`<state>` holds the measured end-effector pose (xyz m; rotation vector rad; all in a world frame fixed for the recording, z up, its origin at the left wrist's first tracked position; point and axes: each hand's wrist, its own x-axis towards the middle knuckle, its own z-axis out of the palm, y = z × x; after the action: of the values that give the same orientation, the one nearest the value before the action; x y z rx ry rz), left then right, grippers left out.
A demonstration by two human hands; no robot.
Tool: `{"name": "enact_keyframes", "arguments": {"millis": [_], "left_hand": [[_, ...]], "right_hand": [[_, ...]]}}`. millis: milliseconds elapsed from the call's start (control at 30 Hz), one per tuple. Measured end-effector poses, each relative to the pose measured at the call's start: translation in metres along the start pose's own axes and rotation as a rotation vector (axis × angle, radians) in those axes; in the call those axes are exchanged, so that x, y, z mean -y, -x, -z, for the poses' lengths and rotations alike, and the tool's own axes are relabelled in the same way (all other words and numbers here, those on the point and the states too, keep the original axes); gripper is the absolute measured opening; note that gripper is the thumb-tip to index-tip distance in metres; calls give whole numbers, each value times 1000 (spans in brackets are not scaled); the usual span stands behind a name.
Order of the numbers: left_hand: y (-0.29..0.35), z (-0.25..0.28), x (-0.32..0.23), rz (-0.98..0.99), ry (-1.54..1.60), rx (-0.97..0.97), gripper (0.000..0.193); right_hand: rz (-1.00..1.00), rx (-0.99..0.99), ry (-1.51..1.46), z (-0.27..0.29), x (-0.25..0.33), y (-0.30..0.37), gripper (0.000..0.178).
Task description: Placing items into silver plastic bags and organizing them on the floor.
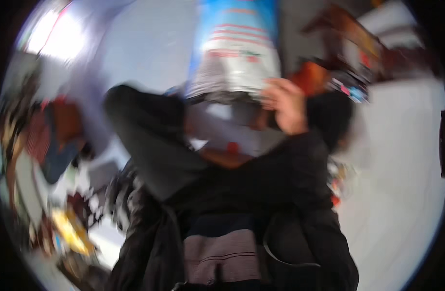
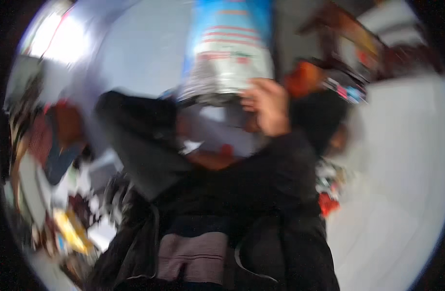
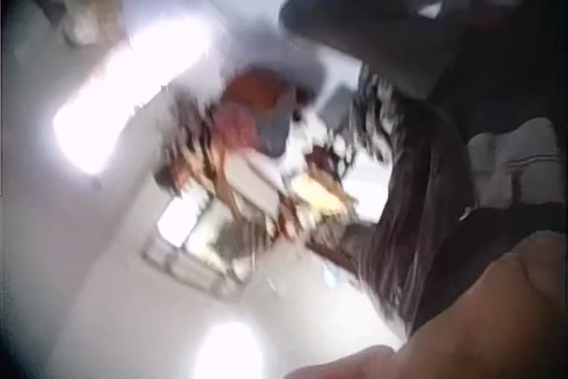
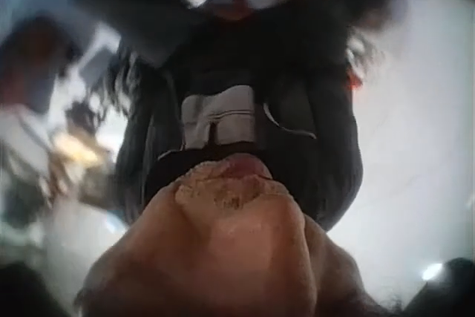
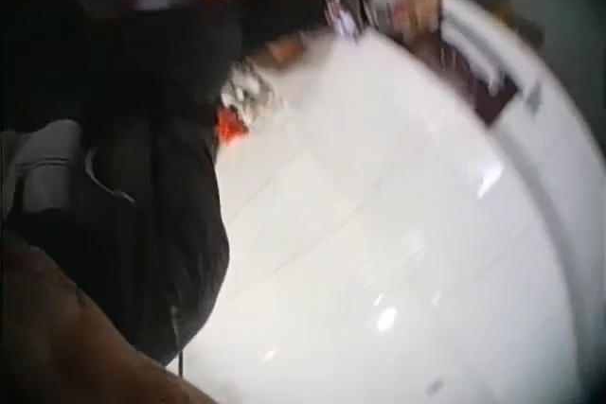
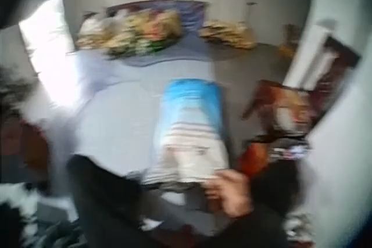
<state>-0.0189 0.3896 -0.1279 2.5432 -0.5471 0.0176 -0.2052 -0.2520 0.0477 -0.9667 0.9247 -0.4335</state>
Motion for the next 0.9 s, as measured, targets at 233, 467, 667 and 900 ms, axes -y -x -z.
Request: {"name": "enact_keyframes", "arguments": {"millis": [233,467,667,900], "left_hand": [[-153,-103,-23,369,-223,-153,24],[-219,57,8,58,-666,-468,66],[-219,50,3,118,-127,-223,37],[-254,60,-275,-205,646,-480,29]], "right_hand": [[74,104,144,15,-8,-9,30],[100,100,166,18,-5,-9,29],[17,138,196,-8,-7,-14,27],[-148,261,683,-9,-86,-108,24]]}}
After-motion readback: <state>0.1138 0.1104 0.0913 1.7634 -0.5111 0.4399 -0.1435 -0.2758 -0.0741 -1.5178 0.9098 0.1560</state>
